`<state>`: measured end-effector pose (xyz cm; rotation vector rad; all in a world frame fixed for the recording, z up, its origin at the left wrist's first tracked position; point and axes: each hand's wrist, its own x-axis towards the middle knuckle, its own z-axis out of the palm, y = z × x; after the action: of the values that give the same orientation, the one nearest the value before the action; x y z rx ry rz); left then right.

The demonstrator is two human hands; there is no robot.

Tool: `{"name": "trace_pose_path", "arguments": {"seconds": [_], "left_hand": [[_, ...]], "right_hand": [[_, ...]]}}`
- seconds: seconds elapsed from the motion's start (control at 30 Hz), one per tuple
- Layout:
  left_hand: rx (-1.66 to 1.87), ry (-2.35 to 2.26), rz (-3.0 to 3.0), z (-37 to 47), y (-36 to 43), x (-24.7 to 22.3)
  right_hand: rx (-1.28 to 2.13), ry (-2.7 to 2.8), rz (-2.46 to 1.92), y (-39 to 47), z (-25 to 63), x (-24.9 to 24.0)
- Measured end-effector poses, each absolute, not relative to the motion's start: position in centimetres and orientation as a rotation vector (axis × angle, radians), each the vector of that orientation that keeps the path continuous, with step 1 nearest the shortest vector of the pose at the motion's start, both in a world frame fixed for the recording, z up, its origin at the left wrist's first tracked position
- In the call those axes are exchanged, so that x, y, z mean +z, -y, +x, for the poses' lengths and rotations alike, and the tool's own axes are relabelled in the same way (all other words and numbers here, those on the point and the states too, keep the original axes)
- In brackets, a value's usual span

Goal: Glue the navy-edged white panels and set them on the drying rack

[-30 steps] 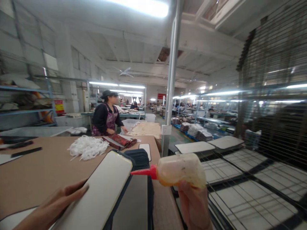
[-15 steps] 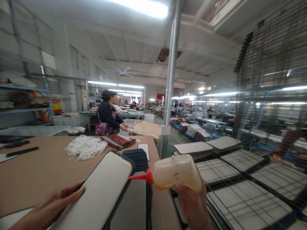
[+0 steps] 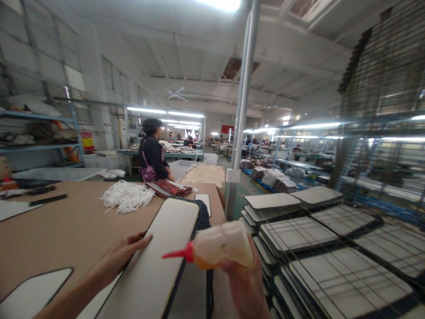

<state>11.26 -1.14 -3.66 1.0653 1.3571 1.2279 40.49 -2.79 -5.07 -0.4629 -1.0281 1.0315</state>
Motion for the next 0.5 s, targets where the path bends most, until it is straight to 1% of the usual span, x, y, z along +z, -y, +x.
{"name": "trace_pose_path", "arguments": {"seconds": [0.13, 0.37, 0.5], "left_hand": [[1.202, -1.302, 1.088, 12.8, 0.1, -4.1], [1.092, -1.009, 1.003, 14.0, 0.5, -3.6], [1.087, -1.053, 0.94, 15.0, 0.2, -3.0]], "right_hand": [[1.032, 0.899, -0.424, 0.6, 41.5, -4.7], [0.986, 0.834, -0.472, -0.4, 43.3, -6.4], [0.978, 0.844, -0.493, -0.1, 43.8, -6.6]]}}
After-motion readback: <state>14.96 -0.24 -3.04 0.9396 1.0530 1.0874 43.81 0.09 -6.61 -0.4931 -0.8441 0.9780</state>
